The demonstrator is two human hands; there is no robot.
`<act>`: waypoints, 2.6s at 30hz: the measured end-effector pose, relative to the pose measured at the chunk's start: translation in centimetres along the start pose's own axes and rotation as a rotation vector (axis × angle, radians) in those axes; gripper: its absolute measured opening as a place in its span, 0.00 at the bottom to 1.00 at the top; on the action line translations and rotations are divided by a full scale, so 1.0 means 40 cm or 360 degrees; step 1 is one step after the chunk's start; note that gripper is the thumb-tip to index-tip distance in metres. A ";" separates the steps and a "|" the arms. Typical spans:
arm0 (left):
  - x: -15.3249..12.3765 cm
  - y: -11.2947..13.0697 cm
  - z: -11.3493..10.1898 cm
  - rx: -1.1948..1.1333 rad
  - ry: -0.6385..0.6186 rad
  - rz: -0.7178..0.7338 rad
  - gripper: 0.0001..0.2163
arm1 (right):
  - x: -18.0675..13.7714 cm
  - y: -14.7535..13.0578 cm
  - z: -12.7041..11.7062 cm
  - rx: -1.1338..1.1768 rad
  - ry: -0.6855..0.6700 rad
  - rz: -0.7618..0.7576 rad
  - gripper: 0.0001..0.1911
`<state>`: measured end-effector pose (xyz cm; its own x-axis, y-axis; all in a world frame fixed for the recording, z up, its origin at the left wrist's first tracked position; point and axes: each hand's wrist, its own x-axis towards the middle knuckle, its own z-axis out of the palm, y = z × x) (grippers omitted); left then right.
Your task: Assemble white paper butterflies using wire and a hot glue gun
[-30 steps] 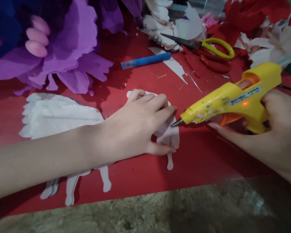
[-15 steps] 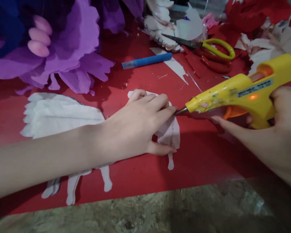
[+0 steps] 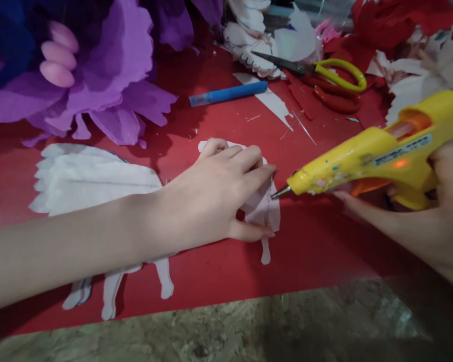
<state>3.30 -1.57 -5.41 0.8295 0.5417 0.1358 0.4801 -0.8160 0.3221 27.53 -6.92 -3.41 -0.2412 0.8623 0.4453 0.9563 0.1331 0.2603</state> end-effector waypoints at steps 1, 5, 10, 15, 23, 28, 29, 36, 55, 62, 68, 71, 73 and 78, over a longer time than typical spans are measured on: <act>-0.001 0.000 -0.001 0.0010 0.0002 0.0001 0.25 | -0.001 -0.001 0.001 -0.0020 -0.0004 0.0037 0.32; -0.001 0.001 -0.002 0.0031 0.0000 -0.0003 0.25 | 0.000 -0.005 0.007 -0.0066 -0.0036 0.0107 0.33; 0.000 0.000 -0.001 0.0033 -0.0009 -0.0003 0.24 | 0.004 0.000 0.008 -0.0027 -0.0019 0.0036 0.32; 0.000 0.000 -0.002 -0.0022 -0.0003 -0.0007 0.23 | -0.002 0.003 0.000 0.0002 -0.0068 -0.0031 0.32; -0.001 0.000 0.000 -0.0024 0.0028 0.0009 0.24 | -0.015 0.005 -0.008 0.0053 -0.0018 -0.0253 0.26; 0.000 0.000 -0.001 -0.0022 0.0017 0.0008 0.24 | -0.010 -0.001 -0.010 -0.0001 0.0003 -0.0238 0.28; 0.000 0.000 -0.002 -0.0013 0.0004 -0.0002 0.24 | -0.007 -0.001 -0.009 -0.0025 0.0000 -0.0172 0.29; -0.001 0.000 -0.002 -0.0016 0.0002 0.0000 0.24 | -0.003 -0.003 -0.012 0.0017 -0.0027 -0.0018 0.32; -0.002 -0.001 -0.001 0.0014 -0.0003 0.0006 0.25 | 0.012 -0.005 0.012 -0.0014 0.0004 0.0150 0.33; -0.004 -0.001 -0.002 0.0026 0.0039 0.0022 0.26 | 0.006 0.011 0.012 -0.0012 0.0041 -0.0038 0.30; -0.004 -0.002 -0.003 -0.0034 0.0035 0.0036 0.27 | 0.003 0.022 0.013 0.0047 0.0114 -0.0269 0.26; -0.005 0.000 -0.008 -0.0065 0.0032 0.0045 0.30 | 0.014 0.025 0.016 0.0056 0.0172 -0.0123 0.28; -0.006 0.002 -0.014 -0.0079 0.0000 0.0012 0.30 | 0.024 0.033 0.015 0.0135 0.0102 0.0050 0.31; -0.009 0.006 -0.022 -0.0029 -0.0019 -0.0023 0.27 | 0.037 0.065 0.017 0.0620 -0.0381 0.0535 0.40</act>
<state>2.88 -1.76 -4.56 0.8259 0.5511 0.1196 0.4870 -0.8039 0.3413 29.79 -4.97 -2.65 0.0880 0.9690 0.2306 0.9753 -0.0368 -0.2176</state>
